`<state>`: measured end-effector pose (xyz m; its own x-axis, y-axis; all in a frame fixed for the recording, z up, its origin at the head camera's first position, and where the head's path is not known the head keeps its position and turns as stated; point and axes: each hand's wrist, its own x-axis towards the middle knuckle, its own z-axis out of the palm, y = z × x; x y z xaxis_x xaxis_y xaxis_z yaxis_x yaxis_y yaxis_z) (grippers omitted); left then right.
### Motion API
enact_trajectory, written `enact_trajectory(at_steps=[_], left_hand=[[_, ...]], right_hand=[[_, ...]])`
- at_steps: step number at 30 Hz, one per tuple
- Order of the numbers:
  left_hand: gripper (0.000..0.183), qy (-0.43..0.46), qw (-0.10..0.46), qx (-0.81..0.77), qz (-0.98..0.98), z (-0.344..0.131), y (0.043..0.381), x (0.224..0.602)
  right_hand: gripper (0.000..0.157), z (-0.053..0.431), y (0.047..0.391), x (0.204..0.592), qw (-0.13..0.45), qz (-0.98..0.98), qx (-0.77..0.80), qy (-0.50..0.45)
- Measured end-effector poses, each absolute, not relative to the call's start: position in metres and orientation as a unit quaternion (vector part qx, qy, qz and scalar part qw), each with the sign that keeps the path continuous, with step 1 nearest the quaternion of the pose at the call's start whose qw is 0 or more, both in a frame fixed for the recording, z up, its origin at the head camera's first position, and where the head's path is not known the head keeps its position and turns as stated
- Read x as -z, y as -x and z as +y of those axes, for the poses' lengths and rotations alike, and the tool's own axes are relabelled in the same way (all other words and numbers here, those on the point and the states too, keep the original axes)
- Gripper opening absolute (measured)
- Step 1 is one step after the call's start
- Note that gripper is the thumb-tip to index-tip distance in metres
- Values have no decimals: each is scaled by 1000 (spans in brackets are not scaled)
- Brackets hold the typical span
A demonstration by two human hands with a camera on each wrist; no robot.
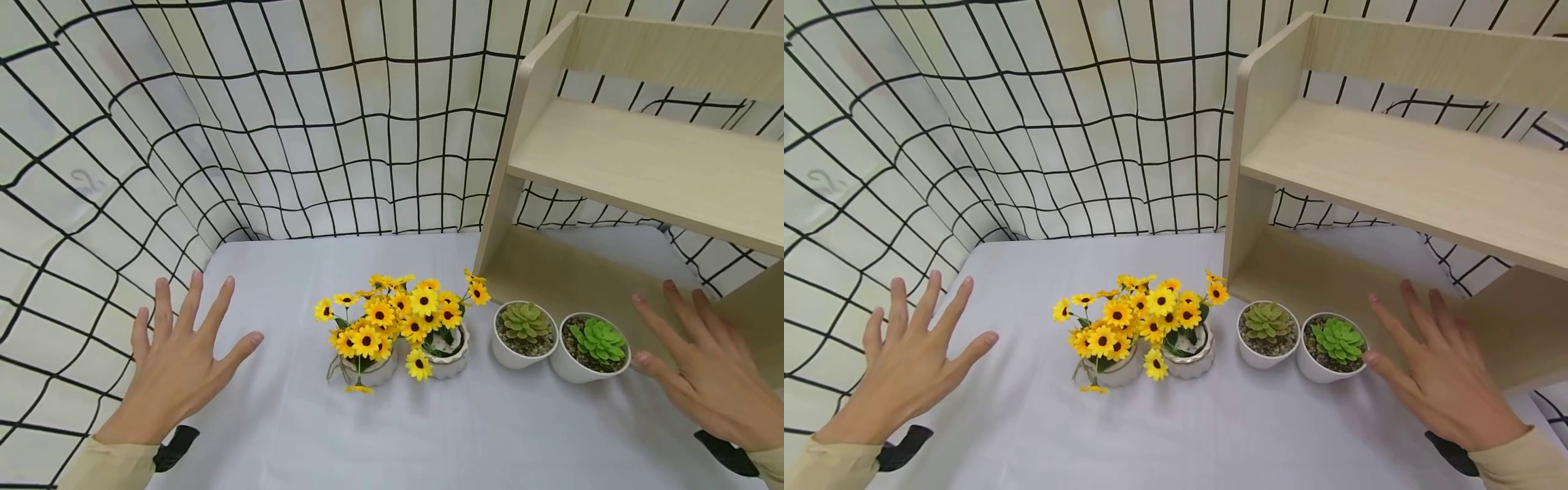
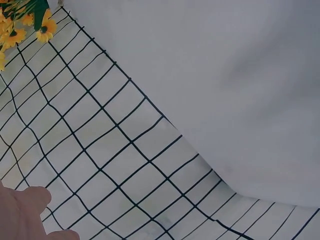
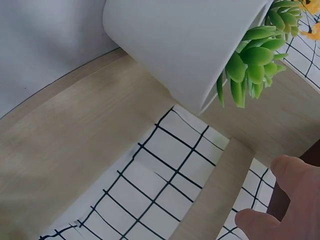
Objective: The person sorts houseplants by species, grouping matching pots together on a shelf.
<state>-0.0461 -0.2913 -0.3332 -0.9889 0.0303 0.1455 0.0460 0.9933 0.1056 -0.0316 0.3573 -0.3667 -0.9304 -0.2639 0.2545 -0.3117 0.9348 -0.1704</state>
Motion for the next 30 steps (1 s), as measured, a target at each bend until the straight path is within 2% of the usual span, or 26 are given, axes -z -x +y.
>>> enact_trajectory(at_steps=[8, 14, 17, 22, 24, 30], left_hand=[[92, 33, 88, 58, -994, -290, 61, 322], [91, 62, 123, 74, -988, -280, 75, 309], [88, 83, 170, 94, -977, -273, 81, 303], [84, 138, 303, 138, -933, -260, 94, 294], [81, 163, 343, 148, -913, -254, 102, 290], [59, 217, 375, 160, -887, -235, 120, 278]], right_hand=[[68, 350, 30, 362, 131, -969, -128, -165], [58, 340, 30, 349, 182, -946, -185, -194], [56, 336, 30, 341, 233, -935, -173, -202], [78, 327, 35, 330, 315, -897, -180, -253], [79, 322, 37, 324, 340, -878, -191, -277], [73, 310, 41, 303, 413, -832, -201, -312]])
